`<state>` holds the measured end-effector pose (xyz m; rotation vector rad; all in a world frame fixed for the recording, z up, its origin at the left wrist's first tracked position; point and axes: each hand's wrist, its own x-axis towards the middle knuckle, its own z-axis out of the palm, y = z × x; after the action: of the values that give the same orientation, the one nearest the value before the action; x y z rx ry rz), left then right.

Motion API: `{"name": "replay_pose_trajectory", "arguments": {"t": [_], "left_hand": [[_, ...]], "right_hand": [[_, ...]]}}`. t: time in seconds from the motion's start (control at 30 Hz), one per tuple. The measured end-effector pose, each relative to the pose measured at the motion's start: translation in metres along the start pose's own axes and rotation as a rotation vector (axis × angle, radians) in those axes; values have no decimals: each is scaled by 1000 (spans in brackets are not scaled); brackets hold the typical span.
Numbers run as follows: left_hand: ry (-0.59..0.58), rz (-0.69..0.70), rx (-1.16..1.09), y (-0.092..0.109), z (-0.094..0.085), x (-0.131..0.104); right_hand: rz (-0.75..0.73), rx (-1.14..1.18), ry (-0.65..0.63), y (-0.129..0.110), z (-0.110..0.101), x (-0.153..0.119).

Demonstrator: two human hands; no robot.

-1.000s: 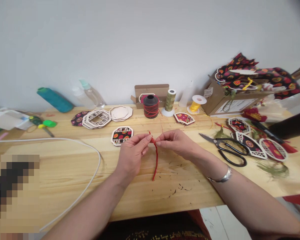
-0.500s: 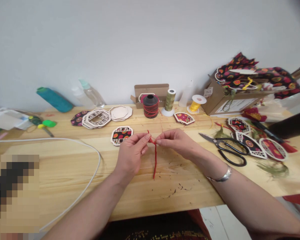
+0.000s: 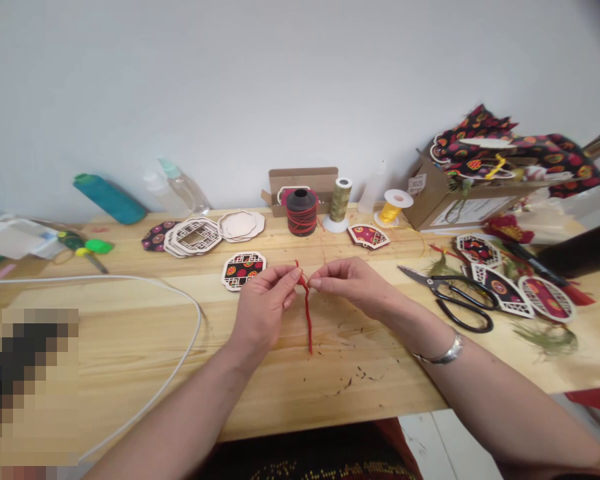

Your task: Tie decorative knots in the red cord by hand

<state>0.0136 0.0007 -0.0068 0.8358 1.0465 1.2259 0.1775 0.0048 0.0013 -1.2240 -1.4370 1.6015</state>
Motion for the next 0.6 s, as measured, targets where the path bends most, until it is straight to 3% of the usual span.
{"name": "replay_pose_trajectory", "arguments": {"t": [0.6], "left_hand": [[-31,82,250,-3,-3,-6]], "right_hand": [[0,-1,68,-5,5,-1]]}}
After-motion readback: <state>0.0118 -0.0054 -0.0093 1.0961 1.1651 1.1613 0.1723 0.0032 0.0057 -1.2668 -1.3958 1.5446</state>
